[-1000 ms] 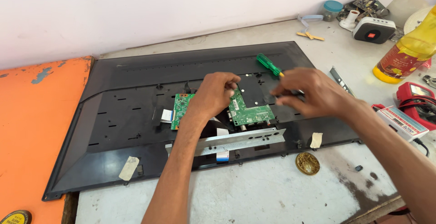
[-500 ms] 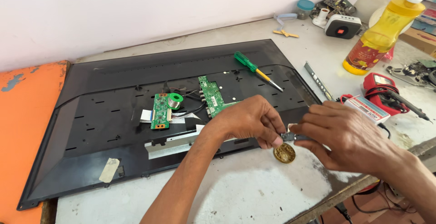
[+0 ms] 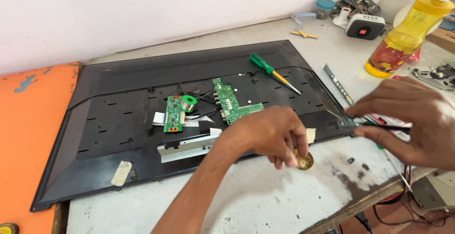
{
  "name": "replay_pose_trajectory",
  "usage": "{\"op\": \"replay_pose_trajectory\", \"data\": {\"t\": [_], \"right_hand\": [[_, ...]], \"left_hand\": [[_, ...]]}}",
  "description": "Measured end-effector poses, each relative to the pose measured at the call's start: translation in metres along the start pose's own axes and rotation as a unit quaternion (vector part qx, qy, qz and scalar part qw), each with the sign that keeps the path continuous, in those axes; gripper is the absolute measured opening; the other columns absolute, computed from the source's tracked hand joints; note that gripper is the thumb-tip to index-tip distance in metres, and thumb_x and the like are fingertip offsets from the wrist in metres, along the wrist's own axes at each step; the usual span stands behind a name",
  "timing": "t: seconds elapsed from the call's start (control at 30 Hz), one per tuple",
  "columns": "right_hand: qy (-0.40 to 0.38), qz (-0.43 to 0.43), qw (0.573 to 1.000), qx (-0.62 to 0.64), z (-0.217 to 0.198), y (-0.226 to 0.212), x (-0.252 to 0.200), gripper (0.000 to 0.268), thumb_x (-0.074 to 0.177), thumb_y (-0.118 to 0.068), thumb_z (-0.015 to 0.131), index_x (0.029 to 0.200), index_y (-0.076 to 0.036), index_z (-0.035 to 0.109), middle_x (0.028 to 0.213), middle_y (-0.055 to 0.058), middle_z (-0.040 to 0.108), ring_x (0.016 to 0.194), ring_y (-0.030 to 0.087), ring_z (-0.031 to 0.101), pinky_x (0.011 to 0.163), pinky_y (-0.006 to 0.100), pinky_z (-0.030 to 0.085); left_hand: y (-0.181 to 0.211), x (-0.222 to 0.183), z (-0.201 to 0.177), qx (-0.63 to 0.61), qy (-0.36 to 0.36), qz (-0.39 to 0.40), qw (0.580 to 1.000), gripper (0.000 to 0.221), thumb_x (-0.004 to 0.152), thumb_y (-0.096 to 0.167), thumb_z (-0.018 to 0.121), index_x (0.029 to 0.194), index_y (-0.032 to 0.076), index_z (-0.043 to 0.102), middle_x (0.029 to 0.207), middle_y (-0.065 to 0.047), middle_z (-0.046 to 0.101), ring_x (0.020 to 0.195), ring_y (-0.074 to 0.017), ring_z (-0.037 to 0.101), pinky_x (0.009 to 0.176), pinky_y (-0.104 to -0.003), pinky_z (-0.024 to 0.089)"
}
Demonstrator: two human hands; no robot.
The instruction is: The person removes a ribbon cable from a green circuit board, positions the board inside a disassembled TV chassis, and secures it with a metal bracket using a screwdriver. They then tighten several screws to fasten the board and bracket in place.
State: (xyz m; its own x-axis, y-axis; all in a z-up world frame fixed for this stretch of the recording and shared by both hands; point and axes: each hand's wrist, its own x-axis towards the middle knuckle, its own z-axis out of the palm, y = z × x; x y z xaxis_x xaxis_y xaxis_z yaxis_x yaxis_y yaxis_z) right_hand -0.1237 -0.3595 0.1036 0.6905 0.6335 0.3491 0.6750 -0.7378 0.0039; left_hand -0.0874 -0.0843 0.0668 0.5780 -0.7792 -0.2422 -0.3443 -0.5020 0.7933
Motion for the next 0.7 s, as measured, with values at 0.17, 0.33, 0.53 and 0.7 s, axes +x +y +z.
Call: {"op": "replay_pose_trajectory", "data": {"t": [0.17,0.33,0.53,0.7], "right_hand": [[0.045,0.066,0.995,0.064,0.019,-0.009,0.029,0.033,0.073,-0.020,0.084,0.103,-0.009,0.079,0.091,0.007,0.077,0.083,0.023,0.069,0.072,0.040,0.053],[0.119,-0.016,0.987,0.103,0.068,-0.025,0.077,0.026,0.077,-0.019,0.082,0.101,-0.009,0.078,0.090,0.008,0.075,0.085,0.024,0.068,0.080,0.042,0.054],[0.098,-0.044,0.993,0.040,0.115,-0.038,0.128,0.022,0.078,-0.020,0.080,0.093,-0.005,0.079,0.082,0.009,0.073,0.082,0.026,0.064,0.079,0.045,0.050],[0.086,-0.017,0.996,0.019,0.136,-0.032,0.143,0.019,0.080,-0.020,0.081,0.092,-0.005,0.080,0.076,0.007,0.072,0.080,0.024,0.064,0.077,0.043,0.050]], "left_hand": [[-0.011,-0.025,-0.031,-0.045,0.079,-0.004,0.996,0.030,0.077,-0.005,0.072,0.106,0.000,0.075,0.091,-0.012,0.081,0.076,-0.0157,0.080,0.068,-0.028,0.066],[-0.049,-0.046,-0.066,-0.028,0.352,-0.052,0.934,0.026,0.080,-0.006,0.070,0.105,0.002,0.076,0.088,-0.012,0.081,0.074,-0.0174,0.079,0.066,-0.030,0.063],[-0.102,-0.031,-0.076,0.015,0.507,-0.016,0.861,0.027,0.080,-0.012,0.066,0.100,0.001,0.078,0.089,-0.012,0.080,0.079,-0.0175,0.080,0.069,-0.030,0.065],[-0.111,-0.011,-0.068,0.062,0.507,-0.003,0.860,0.025,0.083,-0.011,0.064,0.099,0.002,0.078,0.091,-0.014,0.079,0.082,-0.0196,0.079,0.073,-0.032,0.064]]}}
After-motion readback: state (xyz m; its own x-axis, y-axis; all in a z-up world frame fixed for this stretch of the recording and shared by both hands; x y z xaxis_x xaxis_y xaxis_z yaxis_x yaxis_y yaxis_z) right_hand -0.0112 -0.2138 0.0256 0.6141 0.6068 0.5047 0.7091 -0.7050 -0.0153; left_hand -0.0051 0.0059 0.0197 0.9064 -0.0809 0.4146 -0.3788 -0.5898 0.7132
